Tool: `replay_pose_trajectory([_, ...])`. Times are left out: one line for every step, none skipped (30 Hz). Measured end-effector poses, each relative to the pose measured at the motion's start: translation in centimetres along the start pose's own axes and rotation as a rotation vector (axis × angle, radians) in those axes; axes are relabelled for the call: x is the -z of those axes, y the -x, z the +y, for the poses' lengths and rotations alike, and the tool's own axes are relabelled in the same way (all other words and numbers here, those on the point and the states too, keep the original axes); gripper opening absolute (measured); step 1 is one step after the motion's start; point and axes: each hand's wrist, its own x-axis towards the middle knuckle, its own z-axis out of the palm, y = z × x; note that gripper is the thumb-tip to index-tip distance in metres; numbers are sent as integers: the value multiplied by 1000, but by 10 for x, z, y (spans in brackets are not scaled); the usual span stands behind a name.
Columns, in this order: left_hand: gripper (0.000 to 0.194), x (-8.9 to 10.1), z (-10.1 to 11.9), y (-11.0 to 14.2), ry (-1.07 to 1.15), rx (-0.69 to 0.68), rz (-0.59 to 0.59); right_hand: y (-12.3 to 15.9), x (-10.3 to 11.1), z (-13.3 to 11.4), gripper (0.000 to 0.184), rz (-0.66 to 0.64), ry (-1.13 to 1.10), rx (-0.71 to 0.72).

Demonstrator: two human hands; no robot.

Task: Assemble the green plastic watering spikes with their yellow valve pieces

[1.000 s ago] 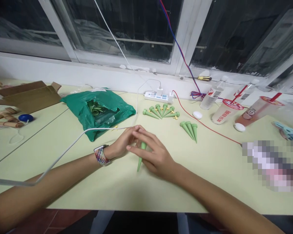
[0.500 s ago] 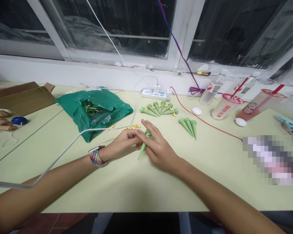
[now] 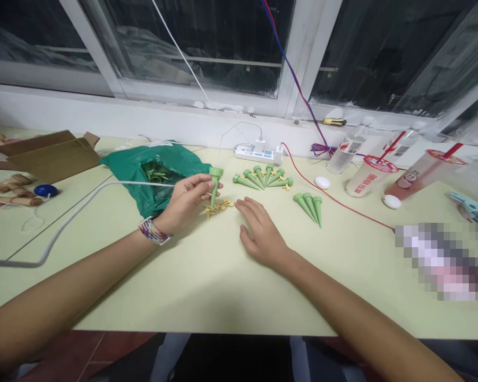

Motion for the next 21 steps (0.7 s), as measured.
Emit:
replay_pose_trajectory([33,5,1,-5,-13,-41,37,-1,-3,2,58,-37,19,26])
replay_pose_trajectory([33,9,2,-10,-18,-73,65,-4,-7,3,54,-73,37,58])
replay_pose_trajectory([32,13,1,-14,-18,-100,92,-7,-10,4,51,-105,50,95])
replay_pose_trajectory([31,16,0,-16,-15,-117,115,-12,-14,4,48,-136,57,134])
replay_pose_trajectory([31,17,-2,-18,-10,-130,132,-17,-17,4,47,-166,60,173])
replay_pose_trajectory([31,19,-5,-19,-5,-136,145,-23,-21,4,45,-193,60,209])
replay_pose_trajectory([32,19,-7,-20,-1,-140,152,-29,-25,4,44,-216,61,239])
replay_pose_trajectory([33,20,-9,-21,2,-144,155,-34,-29,3,42,-229,63,264])
replay_pose_trajectory([36,20,-10,-21,6,-148,153,-39,-32,3,40,-234,64,284])
replay_pose_trajectory([41,21,-12,-22,10,-153,147,-42,-35,4,37,-231,62,303])
replay_pose_trajectory([48,21,-12,-22,14,-158,139,-44,-37,4,33,-223,53,319])
replay_pose_trajectory([56,22,-12,-23,16,-164,130,-45,-38,4,30,-212,39,330])
replay_pose_trajectory([65,23,-12,-23,17,-169,125,-45,-38,5,29,-200,22,334])
replay_pose_trajectory([72,23,-12,-23,16,-174,121,-44,-37,5,29,-192,5,330])
replay_pose_trajectory([77,24,-12,-23,14,-177,119,-42,-36,5,31,-187,-9,317])
replay_pose_trajectory([79,24,-12,-22,11,-177,117,-41,-35,5,34,-186,-16,300])
replay_pose_trajectory([81,23,-12,-21,7,-176,112,-39,-34,5,36,-188,-16,279])
replay_pose_trajectory([81,23,-12,-19,0,-173,103,-38,-33,5,38,-191,-8,257])
replay_pose_trajectory([81,22,-13,-17,-14,-171,91,-38,-32,5,39,-193,6,235])
replay_pose_trajectory([78,21,-13,-15,-35,-170,73,-37,-33,5,38,-194,22,214])
replay_pose_trajectory([75,20,-14,-13,-60,-170,53,-37,-33,5,36,-195,37,195])
